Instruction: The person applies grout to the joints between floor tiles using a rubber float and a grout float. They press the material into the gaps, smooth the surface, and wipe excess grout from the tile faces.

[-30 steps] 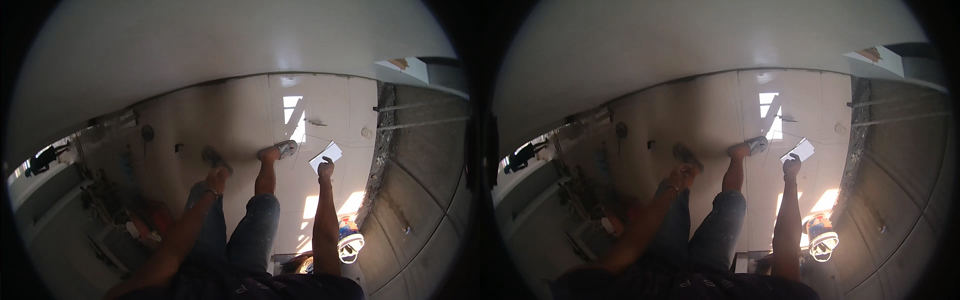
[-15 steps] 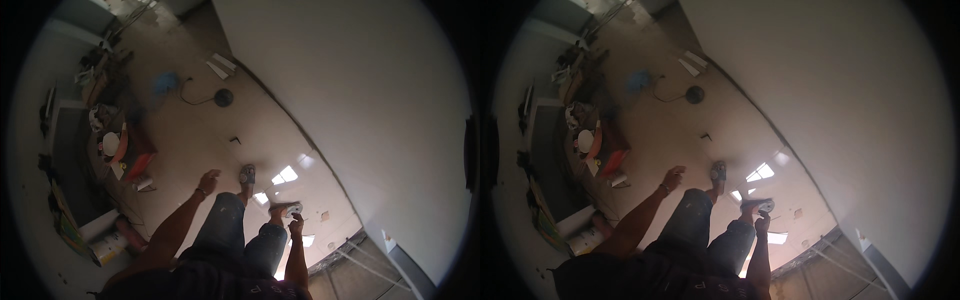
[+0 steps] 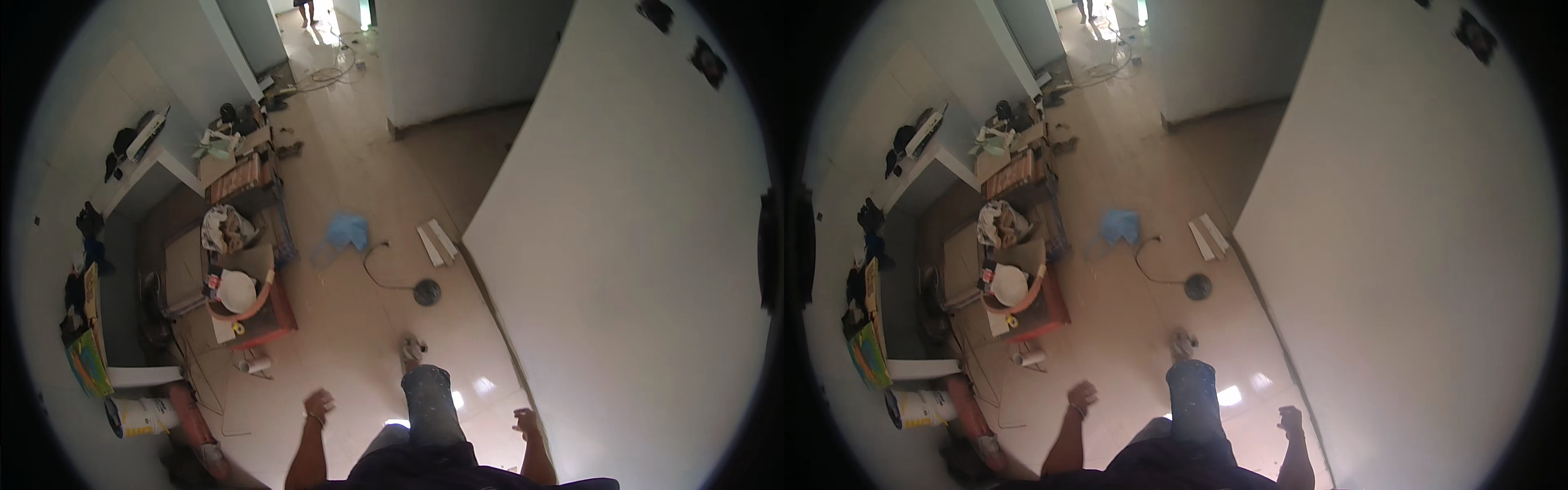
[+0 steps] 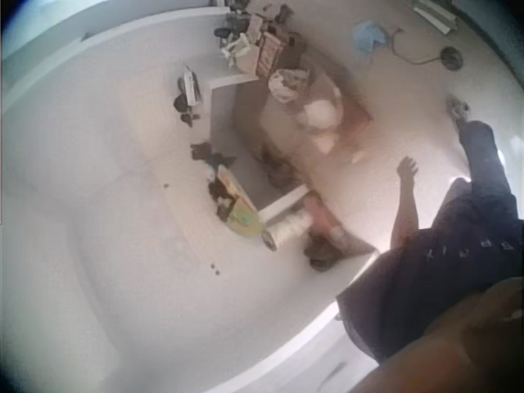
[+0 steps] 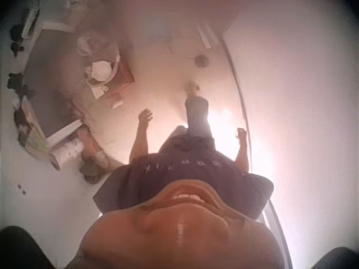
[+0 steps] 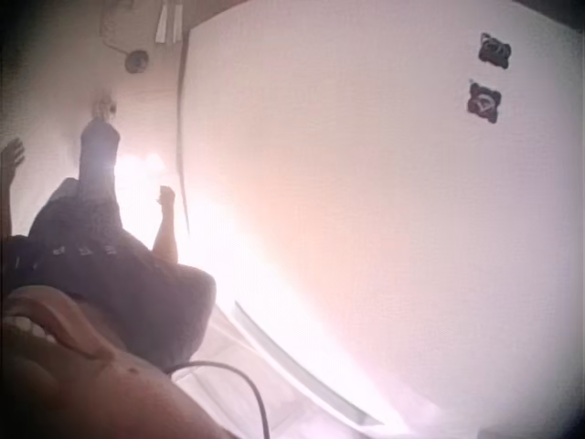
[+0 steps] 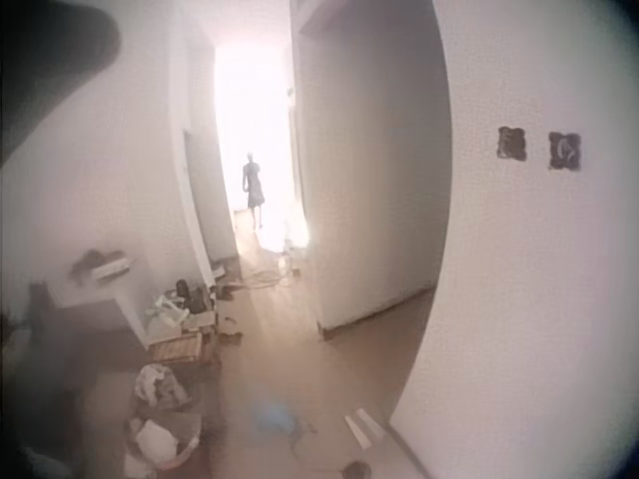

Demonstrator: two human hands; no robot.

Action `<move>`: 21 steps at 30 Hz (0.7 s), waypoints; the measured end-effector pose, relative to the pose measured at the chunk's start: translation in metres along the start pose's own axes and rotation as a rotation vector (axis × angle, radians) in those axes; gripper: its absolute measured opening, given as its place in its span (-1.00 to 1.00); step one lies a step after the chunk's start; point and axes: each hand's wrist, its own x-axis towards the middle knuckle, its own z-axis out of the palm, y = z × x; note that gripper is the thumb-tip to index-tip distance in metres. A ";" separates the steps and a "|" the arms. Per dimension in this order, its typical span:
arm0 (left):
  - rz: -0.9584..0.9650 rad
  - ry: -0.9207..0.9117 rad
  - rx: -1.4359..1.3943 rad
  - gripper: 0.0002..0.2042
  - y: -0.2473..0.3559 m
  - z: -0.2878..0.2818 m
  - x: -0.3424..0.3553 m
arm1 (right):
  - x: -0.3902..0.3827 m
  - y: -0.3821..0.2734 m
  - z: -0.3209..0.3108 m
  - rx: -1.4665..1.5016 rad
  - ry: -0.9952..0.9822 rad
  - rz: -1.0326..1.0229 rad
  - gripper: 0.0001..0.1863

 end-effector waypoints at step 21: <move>-0.260 -0.001 0.477 -0.63 0.300 0.044 0.104 | 0.184 -0.505 0.248 -0.453 0.461 -0.692 -0.85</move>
